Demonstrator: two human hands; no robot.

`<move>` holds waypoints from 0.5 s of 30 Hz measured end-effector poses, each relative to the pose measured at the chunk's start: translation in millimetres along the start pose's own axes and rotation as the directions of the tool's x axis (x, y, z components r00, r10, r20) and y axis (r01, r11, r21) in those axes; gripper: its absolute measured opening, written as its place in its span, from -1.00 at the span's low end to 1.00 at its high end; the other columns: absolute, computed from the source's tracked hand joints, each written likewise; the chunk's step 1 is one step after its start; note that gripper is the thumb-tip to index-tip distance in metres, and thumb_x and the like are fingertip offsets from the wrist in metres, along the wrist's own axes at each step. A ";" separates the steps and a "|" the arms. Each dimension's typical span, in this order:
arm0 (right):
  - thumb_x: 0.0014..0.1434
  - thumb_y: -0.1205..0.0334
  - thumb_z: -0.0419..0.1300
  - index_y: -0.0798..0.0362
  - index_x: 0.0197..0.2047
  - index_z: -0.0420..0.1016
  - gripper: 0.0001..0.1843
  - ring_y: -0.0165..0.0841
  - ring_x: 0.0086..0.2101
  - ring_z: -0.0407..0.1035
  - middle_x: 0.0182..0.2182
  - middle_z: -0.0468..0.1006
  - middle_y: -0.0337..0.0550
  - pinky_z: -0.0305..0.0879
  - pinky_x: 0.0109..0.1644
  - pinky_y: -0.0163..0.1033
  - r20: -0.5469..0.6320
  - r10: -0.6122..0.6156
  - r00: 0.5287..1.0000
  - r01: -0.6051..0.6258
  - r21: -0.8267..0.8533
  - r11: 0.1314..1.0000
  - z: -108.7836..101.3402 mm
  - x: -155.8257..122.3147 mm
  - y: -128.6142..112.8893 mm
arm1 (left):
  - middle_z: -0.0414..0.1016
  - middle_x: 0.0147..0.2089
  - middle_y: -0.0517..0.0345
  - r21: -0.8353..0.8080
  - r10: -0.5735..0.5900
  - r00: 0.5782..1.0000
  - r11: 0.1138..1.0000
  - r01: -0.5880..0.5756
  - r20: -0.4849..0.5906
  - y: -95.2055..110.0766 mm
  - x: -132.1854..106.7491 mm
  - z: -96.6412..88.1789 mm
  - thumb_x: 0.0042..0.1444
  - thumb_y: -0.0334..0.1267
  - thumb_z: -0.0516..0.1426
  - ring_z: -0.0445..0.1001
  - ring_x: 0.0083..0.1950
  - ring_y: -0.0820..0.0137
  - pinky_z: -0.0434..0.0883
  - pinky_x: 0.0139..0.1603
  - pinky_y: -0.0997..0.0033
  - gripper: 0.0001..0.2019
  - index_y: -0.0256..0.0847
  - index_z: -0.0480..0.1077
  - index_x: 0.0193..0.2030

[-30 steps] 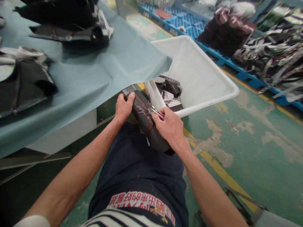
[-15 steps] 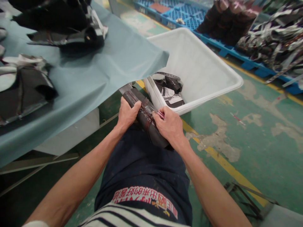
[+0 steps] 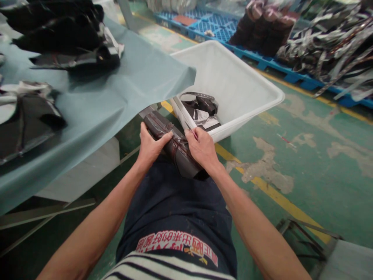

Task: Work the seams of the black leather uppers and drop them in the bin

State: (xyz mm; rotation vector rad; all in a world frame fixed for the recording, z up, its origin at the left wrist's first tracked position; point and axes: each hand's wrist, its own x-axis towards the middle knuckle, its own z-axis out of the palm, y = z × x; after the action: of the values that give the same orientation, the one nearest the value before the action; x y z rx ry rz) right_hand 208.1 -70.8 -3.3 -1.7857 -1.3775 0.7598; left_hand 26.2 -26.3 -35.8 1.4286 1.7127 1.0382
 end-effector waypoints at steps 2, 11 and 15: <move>0.38 -0.10 0.07 -0.09 -0.45 0.21 -0.58 -0.33 -0.40 0.20 -0.51 0.32 -0.30 0.03 -0.29 -0.18 0.009 -0.003 1.000 0.003 0.032 0.999 0.1 1.0 0.0 | 0.03 0.67 -0.43 0.016 0.029 0.999 0.999 -0.029 -0.031 0.1 -6.9 9.6 0.01 -0.01 0.43 0.03 0.71 -0.10 0.04 0.70 -0.05 0.15 -0.32 -0.05 0.62; 0.38 -0.07 0.08 -0.08 -0.48 0.21 -0.58 -0.33 -0.41 0.20 -0.54 0.29 -0.31 0.03 -0.29 -0.18 -0.002 0.008 1.000 -0.008 0.054 0.999 3.2 5.6 -2.6 | -0.04 0.69 -0.47 -0.034 -0.002 1.000 0.999 0.002 0.006 3.7 -13.3 12.5 0.00 0.07 0.44 -0.01 0.73 -0.08 -0.01 0.72 0.01 0.26 -0.38 -0.13 0.66; 0.38 -0.05 0.08 -0.08 -0.47 0.20 -0.59 -0.34 -0.41 0.21 -0.53 0.30 -0.31 0.05 -0.29 -0.18 0.016 0.007 1.000 -0.009 0.090 0.996 -0.2 5.2 0.3 | -0.09 0.71 -0.46 -0.060 -0.044 0.999 0.997 0.045 0.016 3.2 -28.0 18.5 -0.02 0.04 0.46 -0.03 0.74 -0.09 -0.03 0.72 0.04 0.29 -0.39 -0.16 0.67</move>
State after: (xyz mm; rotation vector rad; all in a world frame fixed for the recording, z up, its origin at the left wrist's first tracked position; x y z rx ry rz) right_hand 209.7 -65.9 -3.6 -1.7199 -1.3265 0.8286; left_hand 48.8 -50.6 -41.4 1.3508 1.6807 1.0440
